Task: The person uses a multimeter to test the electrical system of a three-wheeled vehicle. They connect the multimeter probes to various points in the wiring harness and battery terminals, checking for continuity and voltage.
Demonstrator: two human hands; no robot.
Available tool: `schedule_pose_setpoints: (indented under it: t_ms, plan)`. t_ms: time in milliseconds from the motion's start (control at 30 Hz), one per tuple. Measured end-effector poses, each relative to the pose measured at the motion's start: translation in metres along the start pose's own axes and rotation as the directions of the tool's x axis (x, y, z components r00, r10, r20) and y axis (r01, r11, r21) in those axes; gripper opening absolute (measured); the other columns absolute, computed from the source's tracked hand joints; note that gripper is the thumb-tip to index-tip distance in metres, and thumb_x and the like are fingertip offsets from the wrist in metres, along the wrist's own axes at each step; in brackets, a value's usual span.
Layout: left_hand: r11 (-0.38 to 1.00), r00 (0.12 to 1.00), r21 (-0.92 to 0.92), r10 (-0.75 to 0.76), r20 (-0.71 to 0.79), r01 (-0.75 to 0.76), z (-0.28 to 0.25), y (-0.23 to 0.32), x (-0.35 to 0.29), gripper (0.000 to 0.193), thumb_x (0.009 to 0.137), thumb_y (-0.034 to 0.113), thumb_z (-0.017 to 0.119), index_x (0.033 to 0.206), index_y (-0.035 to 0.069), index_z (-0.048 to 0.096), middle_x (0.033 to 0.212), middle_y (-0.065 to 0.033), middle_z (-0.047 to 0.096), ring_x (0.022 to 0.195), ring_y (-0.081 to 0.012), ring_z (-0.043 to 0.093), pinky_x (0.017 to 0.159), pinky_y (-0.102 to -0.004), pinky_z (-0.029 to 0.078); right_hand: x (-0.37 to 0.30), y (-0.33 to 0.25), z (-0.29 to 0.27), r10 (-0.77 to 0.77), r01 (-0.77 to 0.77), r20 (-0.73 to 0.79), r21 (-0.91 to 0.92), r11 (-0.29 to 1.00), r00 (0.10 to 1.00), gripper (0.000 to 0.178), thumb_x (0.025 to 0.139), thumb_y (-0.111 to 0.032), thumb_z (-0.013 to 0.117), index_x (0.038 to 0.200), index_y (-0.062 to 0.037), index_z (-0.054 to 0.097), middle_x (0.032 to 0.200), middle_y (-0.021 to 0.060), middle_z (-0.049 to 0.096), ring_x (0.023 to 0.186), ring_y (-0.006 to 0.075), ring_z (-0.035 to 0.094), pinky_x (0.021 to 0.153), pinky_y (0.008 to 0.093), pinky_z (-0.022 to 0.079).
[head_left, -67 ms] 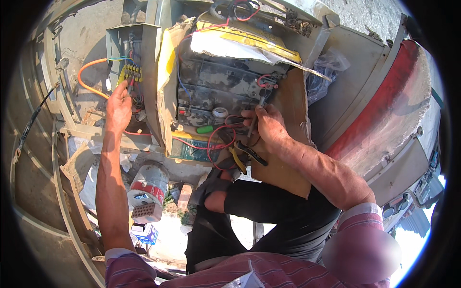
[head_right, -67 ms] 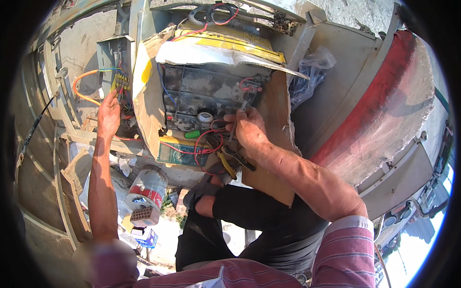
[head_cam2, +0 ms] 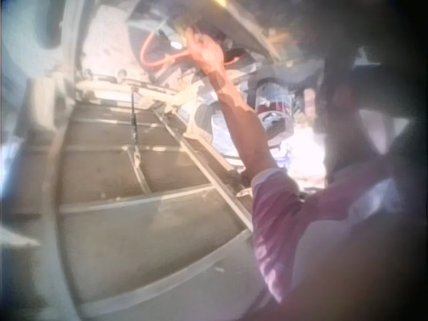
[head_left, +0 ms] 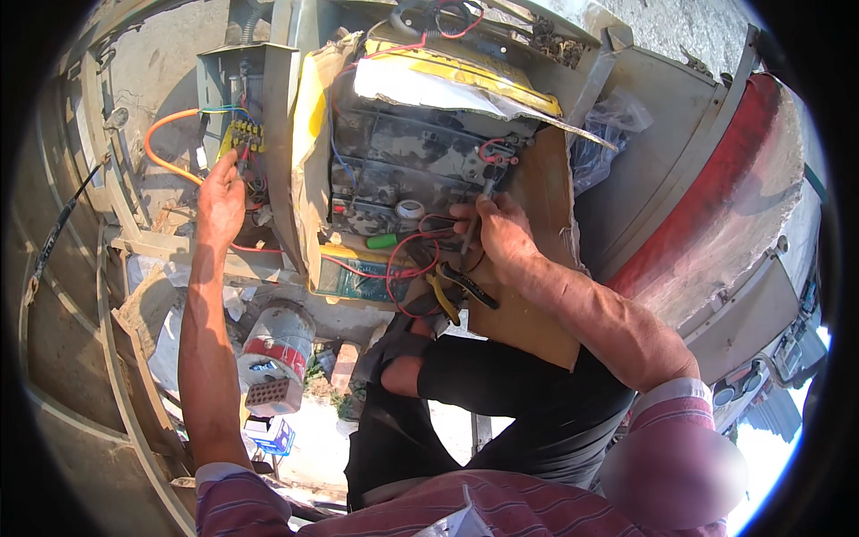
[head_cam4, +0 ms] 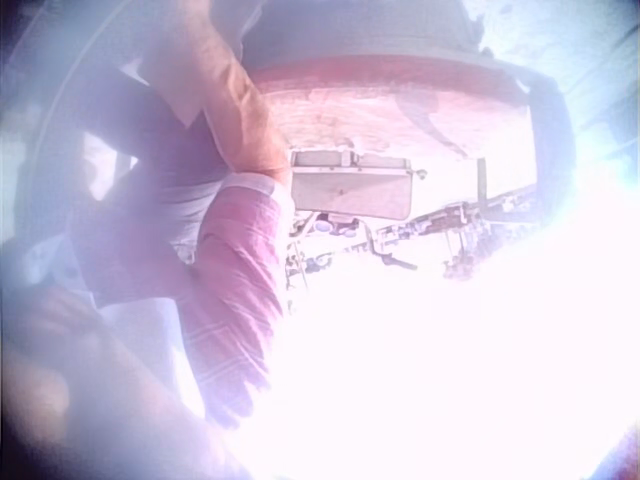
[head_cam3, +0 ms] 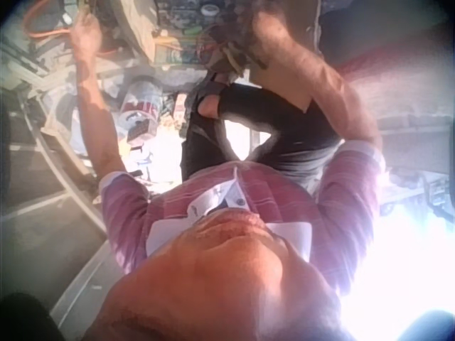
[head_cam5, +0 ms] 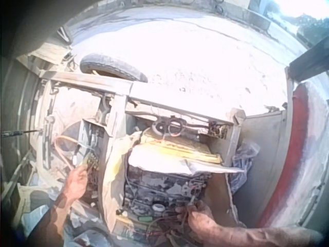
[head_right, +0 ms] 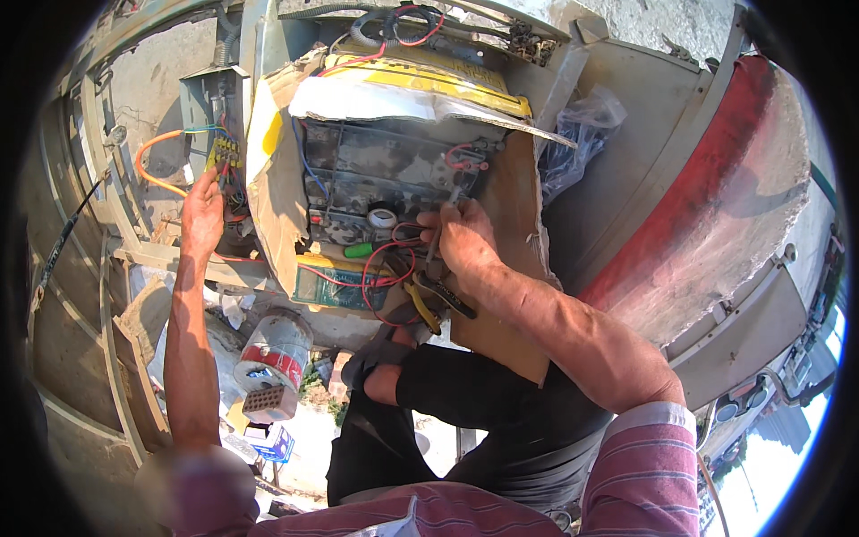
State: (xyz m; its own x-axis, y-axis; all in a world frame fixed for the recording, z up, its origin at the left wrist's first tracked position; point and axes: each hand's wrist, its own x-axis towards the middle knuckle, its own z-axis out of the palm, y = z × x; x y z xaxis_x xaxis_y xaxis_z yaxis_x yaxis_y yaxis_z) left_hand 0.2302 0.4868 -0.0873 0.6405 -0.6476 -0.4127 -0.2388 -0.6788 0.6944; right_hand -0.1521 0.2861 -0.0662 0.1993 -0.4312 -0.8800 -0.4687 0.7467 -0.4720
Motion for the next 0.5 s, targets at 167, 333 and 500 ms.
schedule_pose_setpoints:
  t_ms: [167, 333, 500]
  plan:
    - [0.999, 1.0, 0.052, 0.009, -0.015, -0.008, 0.0009, -0.0083, 0.0029, 0.055, 0.1, -0.006, 0.044, 0.155, -0.004, 0.044, 0.141, -0.0191, 0.061, 0.126, -0.0194, 0.06, 0.105, -0.0271, 0.044, 0.0043, -0.0065, -0.0026, 0.045, -0.045, 0.0, -0.032, 0.998, 0.999, 0.024, 0.111, -0.025, 0.045, 0.118, -0.0039, 0.055, 0.107, 0.0096, 0.076, 0.085, 0.0167, 0.07, 0.071, 0.0323, 0.054]
    - [0.998, 1.0, -0.07, 0.0, 0.017, 0.001, 0.0005, -0.0105, 0.0037, 0.056, 0.1, -0.005, 0.043, 0.156, -0.004, 0.043, 0.146, -0.0209, 0.059, 0.132, -0.0213, 0.058, 0.111, -0.0302, 0.042, 0.0073, -0.0076, -0.0025, 0.033, -0.032, 0.007, -0.068, 0.997, 0.999, 0.023, 0.11, -0.024, 0.048, 0.115, -0.0039, 0.057, 0.101, 0.0079, 0.075, 0.082, 0.0172, 0.071, 0.07, 0.0324, 0.055]
    - [0.999, 0.999, 0.048, 0.025, -0.026, -0.023, -0.0001, -0.0044, -0.0001, 0.053, 0.099, -0.002, 0.047, 0.153, -0.006, 0.045, 0.143, -0.0232, 0.061, 0.131, -0.0248, 0.059, 0.11, -0.0323, 0.044, 0.01, -0.0029, -0.003, 0.013, -0.015, -0.025, -0.094, 0.995, 1.0, 0.022, 0.11, -0.024, 0.05, 0.113, -0.0036, 0.058, 0.098, 0.0082, 0.075, 0.08, 0.0184, 0.073, 0.065, 0.0313, 0.056]
